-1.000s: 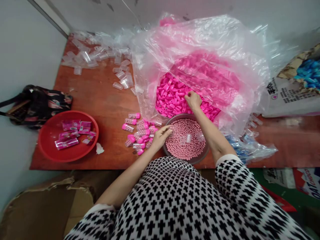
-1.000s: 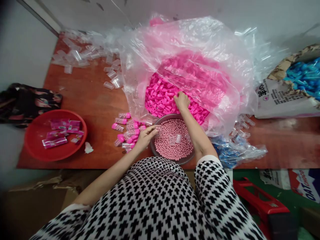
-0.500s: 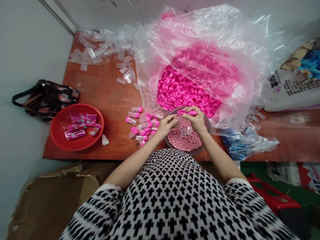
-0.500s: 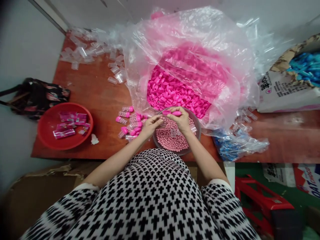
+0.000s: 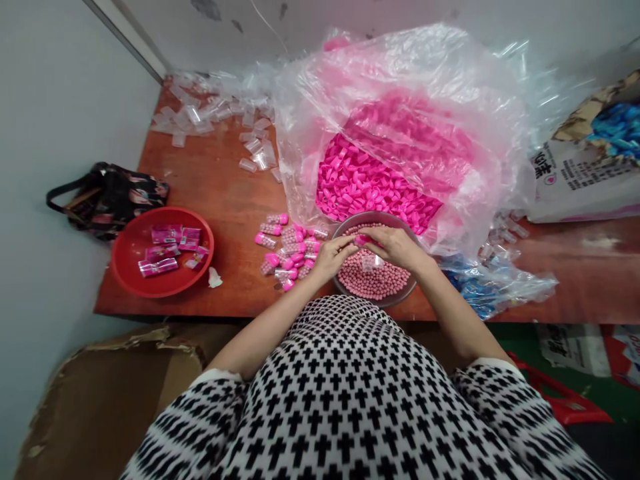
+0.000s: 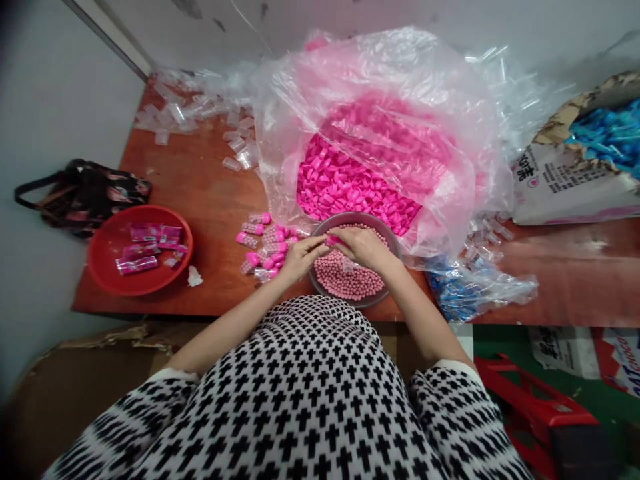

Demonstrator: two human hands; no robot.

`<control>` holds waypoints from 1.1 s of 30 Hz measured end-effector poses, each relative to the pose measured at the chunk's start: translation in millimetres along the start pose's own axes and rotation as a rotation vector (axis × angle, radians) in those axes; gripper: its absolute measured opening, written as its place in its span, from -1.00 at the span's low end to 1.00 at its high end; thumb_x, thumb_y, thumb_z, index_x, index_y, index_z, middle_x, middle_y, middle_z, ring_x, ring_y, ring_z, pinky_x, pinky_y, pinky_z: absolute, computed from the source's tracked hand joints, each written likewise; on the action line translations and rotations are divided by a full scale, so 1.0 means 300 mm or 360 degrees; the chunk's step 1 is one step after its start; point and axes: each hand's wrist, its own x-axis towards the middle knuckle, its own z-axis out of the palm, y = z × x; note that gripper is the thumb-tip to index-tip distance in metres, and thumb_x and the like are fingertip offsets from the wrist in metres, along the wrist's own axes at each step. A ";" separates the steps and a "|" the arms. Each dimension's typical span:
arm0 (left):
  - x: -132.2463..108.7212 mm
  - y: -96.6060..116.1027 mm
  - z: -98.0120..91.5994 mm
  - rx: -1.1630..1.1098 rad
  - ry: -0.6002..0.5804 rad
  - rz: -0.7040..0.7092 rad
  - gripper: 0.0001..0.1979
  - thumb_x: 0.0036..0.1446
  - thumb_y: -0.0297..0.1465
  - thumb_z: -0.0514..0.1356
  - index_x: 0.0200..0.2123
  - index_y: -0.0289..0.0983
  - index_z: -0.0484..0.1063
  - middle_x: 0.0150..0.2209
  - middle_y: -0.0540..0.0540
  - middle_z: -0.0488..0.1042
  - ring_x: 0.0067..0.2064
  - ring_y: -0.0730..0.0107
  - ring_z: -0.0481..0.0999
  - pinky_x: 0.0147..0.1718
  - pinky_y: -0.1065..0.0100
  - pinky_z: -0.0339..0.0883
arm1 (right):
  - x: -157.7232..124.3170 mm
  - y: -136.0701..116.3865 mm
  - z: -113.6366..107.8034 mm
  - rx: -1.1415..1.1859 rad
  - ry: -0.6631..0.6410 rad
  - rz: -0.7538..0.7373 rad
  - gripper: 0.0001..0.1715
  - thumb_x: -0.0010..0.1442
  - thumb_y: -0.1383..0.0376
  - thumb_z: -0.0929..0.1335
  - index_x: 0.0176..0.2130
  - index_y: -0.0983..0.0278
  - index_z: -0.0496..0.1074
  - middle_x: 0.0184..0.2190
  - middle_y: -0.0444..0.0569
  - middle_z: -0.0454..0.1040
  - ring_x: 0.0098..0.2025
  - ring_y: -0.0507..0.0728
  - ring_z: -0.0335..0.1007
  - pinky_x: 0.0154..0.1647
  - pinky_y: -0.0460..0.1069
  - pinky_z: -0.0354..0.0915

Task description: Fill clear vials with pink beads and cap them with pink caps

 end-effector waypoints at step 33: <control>-0.002 -0.032 0.015 0.0014 -0.0041 -0.0061 -0.70 0.09 -0.28 0.20 -0.14 -0.29 0.52 -0.10 -0.14 0.55 -0.07 0.25 0.53 -0.02 0.22 0.37 | -0.067 0.008 0.131 0.0029 0.0333 0.0260 -0.65 0.22 0.33 0.25 0.01 0.25 0.40 -0.03 0.11 0.47 0.04 0.20 0.37 0.09 0.15 0.28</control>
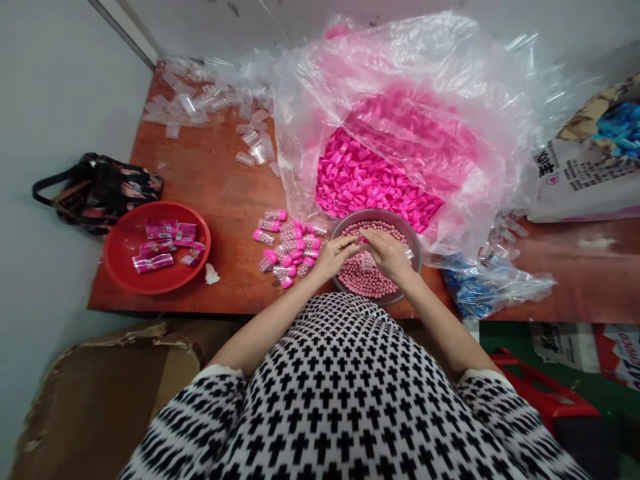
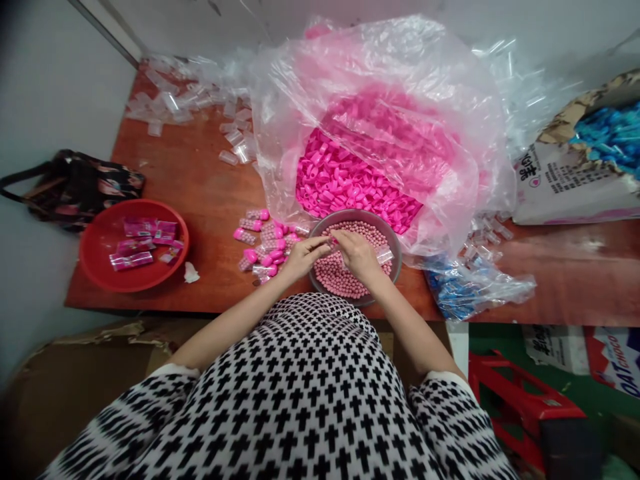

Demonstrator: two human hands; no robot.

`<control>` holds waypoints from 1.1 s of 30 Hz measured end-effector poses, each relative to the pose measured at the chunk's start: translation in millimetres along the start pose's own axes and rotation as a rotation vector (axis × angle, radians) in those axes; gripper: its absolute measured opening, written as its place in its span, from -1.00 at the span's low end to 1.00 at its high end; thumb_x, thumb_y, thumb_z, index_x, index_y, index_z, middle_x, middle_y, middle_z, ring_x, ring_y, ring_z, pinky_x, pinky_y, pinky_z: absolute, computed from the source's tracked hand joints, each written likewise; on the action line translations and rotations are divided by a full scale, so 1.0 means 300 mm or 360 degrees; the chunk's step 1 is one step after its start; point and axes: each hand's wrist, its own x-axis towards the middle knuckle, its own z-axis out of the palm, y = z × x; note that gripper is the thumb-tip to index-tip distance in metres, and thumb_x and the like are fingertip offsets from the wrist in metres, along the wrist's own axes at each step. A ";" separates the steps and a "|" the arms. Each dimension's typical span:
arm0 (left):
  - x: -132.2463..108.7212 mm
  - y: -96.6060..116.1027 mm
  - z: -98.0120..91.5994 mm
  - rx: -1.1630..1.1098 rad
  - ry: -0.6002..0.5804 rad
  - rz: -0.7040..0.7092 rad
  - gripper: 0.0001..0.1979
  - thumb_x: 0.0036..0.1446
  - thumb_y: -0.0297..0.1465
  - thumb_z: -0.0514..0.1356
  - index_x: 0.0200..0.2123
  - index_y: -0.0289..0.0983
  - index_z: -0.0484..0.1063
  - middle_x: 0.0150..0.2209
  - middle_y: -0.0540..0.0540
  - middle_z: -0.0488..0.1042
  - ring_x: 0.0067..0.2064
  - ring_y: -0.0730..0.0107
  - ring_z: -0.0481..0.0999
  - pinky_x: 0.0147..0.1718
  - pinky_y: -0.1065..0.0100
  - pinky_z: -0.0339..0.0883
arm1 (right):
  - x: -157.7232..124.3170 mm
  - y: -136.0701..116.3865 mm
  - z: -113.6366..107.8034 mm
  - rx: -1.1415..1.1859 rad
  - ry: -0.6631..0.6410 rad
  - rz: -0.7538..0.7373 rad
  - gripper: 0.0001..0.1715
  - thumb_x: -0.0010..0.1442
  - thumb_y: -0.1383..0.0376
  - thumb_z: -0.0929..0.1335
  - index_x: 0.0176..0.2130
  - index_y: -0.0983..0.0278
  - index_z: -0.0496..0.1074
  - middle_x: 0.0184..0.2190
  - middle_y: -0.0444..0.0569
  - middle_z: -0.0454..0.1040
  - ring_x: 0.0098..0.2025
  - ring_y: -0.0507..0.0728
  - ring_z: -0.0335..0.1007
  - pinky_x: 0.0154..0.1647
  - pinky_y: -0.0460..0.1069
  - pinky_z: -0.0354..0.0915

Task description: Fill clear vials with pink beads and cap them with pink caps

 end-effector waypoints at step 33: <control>-0.016 0.019 -0.006 0.0119 -0.0184 0.0182 -0.72 0.12 -0.22 0.18 -0.16 -0.19 0.55 -0.16 -0.07 0.58 -0.16 0.29 0.56 -0.15 0.32 0.40 | -0.037 -0.041 -0.039 0.0207 -0.0007 0.0134 -0.75 0.11 0.10 0.39 -0.39 0.23 0.41 -0.47 -0.08 0.36 -0.39 0.09 0.25 -0.36 -0.02 0.19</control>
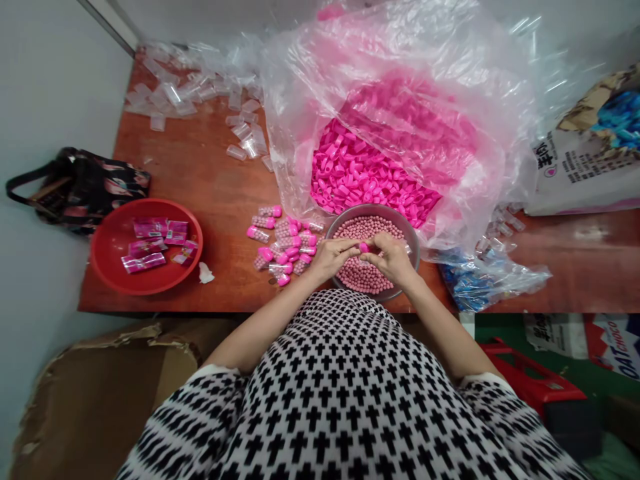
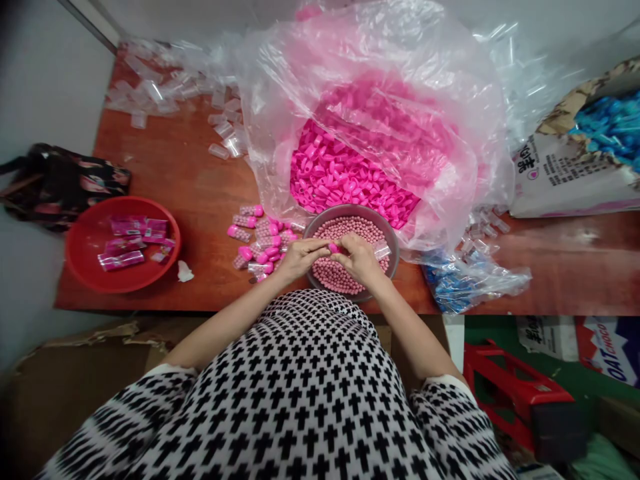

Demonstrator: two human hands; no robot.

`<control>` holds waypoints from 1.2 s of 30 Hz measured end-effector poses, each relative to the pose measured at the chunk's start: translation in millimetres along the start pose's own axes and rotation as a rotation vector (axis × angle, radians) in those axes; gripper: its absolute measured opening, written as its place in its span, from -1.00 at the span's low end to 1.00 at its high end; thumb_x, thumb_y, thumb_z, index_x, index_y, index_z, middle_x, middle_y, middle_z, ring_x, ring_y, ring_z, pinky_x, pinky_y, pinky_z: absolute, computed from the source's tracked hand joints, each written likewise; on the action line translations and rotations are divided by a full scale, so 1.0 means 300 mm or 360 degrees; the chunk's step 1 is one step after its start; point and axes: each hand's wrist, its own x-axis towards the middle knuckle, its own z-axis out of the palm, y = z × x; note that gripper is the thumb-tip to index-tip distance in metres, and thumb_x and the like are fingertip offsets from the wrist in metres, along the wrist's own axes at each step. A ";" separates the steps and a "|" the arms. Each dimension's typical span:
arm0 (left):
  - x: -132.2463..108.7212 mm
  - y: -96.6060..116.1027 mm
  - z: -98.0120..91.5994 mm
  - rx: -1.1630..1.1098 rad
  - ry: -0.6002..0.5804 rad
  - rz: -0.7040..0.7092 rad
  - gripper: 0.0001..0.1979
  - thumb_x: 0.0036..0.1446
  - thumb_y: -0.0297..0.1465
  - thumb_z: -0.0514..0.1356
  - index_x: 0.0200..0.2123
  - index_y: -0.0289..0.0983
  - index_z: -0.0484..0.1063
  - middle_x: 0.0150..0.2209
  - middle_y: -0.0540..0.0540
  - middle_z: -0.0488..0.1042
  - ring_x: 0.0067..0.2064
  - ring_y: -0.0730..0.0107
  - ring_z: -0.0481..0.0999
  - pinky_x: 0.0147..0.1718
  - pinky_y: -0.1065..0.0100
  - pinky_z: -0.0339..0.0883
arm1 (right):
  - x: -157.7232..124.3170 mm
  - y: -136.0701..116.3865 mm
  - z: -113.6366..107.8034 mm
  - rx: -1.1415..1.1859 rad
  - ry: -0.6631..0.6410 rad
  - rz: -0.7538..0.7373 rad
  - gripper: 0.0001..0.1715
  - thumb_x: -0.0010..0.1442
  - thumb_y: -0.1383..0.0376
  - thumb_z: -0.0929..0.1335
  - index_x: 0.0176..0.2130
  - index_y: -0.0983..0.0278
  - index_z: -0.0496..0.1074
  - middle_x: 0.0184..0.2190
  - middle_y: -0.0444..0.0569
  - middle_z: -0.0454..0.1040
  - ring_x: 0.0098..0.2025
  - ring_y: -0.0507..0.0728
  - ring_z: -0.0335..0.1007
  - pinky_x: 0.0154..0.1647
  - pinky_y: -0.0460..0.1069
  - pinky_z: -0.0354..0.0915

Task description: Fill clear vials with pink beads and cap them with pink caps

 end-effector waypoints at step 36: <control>-0.025 0.053 0.001 -0.0067 0.0226 0.0013 -0.79 0.09 -0.29 0.23 -0.20 -0.18 0.57 -0.18 -0.10 0.55 0.00 0.27 0.44 0.05 0.19 0.30 | 0.006 0.026 0.002 0.1903 -0.0492 0.0900 -0.54 -0.05 -0.02 0.43 -0.28 0.27 0.46 -0.28 0.00 0.53 -0.19 0.15 0.46 -0.21 0.10 0.43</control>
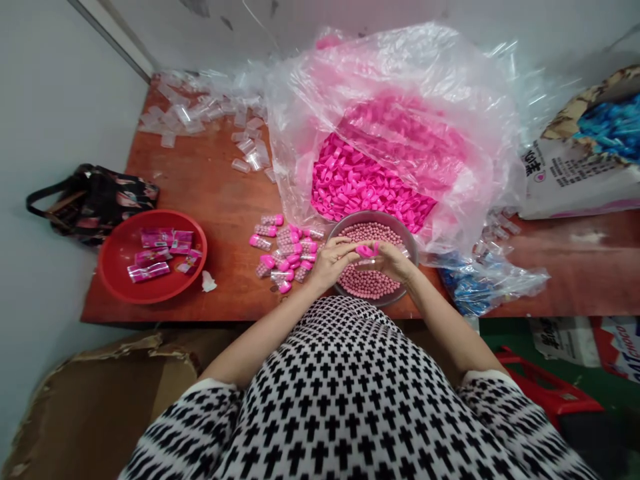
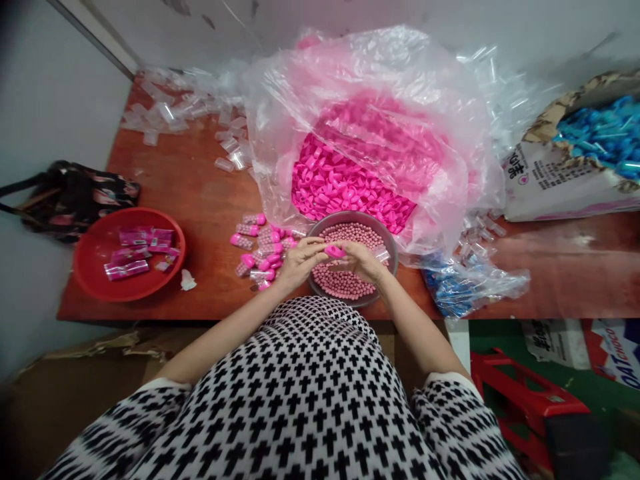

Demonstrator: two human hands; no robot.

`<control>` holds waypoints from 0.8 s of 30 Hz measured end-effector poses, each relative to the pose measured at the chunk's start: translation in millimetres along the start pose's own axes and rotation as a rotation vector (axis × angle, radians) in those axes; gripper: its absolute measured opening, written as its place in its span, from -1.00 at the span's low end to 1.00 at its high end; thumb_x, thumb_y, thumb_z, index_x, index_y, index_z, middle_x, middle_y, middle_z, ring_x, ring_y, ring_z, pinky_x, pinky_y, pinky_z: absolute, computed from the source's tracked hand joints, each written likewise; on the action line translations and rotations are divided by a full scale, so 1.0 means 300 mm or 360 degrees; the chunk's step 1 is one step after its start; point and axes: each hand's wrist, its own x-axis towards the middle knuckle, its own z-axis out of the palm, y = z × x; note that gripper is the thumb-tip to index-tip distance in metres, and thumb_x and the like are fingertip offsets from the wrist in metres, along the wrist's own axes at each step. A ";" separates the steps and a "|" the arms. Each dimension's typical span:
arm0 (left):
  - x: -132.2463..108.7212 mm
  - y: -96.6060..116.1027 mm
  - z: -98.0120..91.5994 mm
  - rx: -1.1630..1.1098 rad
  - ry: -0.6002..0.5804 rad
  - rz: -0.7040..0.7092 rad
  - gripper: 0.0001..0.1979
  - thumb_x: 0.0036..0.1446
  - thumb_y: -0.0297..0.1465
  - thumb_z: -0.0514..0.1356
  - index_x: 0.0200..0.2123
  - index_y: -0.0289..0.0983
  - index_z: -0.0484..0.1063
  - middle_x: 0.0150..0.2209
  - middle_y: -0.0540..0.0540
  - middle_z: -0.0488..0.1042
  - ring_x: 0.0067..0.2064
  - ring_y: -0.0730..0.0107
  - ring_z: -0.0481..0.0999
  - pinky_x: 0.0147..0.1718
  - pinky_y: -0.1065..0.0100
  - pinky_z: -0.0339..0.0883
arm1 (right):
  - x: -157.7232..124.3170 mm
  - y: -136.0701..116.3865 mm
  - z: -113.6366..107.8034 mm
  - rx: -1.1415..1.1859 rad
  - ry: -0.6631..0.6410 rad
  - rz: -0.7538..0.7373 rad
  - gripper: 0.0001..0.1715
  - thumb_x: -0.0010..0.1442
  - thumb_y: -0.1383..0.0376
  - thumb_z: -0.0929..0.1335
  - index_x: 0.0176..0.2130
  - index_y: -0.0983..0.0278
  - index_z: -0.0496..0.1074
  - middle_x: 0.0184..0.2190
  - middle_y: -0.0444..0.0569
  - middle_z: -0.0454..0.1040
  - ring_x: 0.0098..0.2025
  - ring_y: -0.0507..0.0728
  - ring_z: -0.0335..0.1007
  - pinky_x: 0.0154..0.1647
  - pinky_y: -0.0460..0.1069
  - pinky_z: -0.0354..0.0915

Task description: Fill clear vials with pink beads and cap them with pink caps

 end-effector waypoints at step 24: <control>0.023 -0.142 -0.136 0.0157 0.0181 -0.0121 -0.73 0.15 -0.25 0.14 -0.16 -0.23 0.53 -0.13 -0.11 0.55 -0.05 0.28 0.49 0.03 0.20 0.33 | 0.143 0.050 0.064 -0.0016 0.0216 0.0164 -0.56 0.01 0.01 0.39 -0.16 0.19 0.41 -0.18 -0.05 0.49 -0.23 0.10 0.43 -0.27 0.02 0.40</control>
